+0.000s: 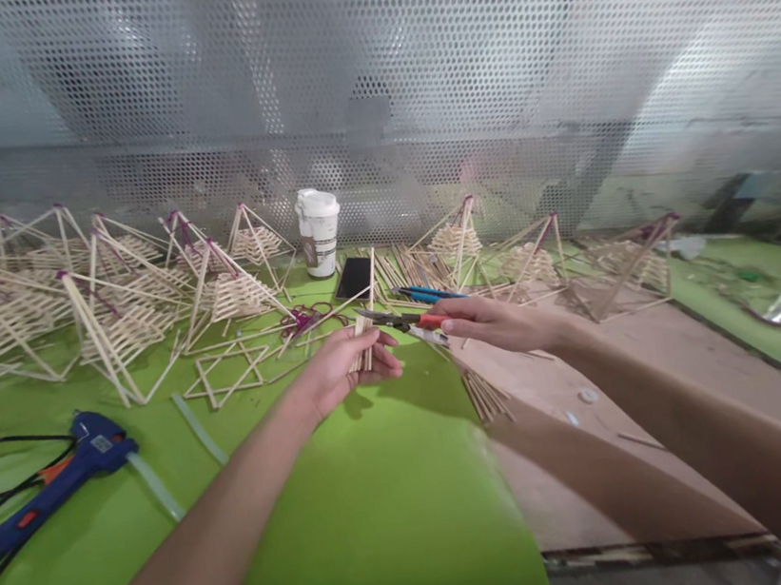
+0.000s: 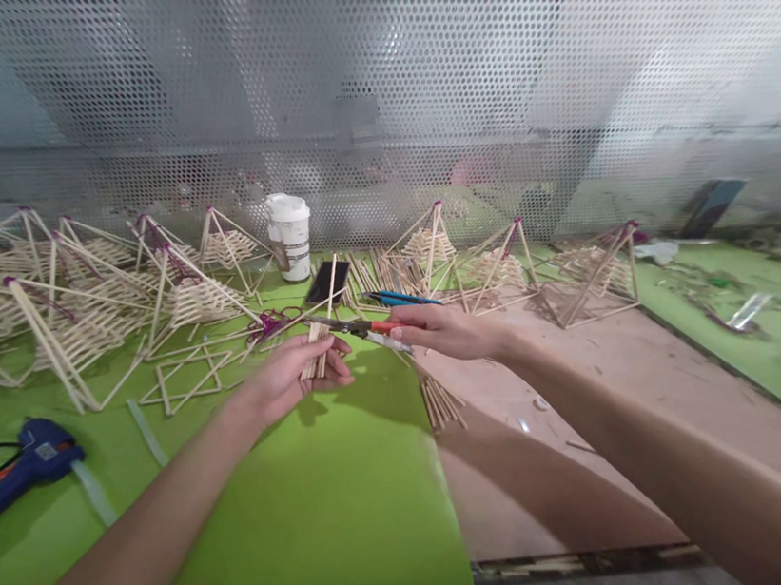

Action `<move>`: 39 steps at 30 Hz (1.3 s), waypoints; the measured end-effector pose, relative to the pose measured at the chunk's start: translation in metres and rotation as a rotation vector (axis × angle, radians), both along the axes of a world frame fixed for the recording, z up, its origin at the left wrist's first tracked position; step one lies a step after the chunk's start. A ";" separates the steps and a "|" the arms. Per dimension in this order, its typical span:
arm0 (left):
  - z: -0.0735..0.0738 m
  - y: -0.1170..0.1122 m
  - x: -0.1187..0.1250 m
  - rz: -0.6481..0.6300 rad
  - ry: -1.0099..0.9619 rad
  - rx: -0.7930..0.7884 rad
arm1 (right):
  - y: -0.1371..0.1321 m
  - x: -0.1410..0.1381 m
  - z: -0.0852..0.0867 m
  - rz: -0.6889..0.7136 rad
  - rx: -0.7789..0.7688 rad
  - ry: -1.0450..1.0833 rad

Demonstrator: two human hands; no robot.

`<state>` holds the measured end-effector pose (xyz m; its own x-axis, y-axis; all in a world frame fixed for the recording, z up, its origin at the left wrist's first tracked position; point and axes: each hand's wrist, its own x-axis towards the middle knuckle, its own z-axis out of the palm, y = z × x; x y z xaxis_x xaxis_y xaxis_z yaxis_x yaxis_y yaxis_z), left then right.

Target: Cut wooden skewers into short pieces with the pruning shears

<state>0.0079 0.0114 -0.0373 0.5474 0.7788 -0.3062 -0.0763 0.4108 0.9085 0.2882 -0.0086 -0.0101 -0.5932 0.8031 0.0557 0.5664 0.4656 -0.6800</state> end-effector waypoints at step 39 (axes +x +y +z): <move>-0.011 0.005 -0.004 -0.039 0.056 0.078 | 0.008 -0.014 0.003 -0.084 -0.070 -0.211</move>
<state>0.0044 0.0161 -0.0482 0.5615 0.7799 -0.2765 -0.0102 0.3407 0.9401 0.2737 -0.0009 -0.0066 -0.5171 0.8475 -0.1198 0.7341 0.3671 -0.5713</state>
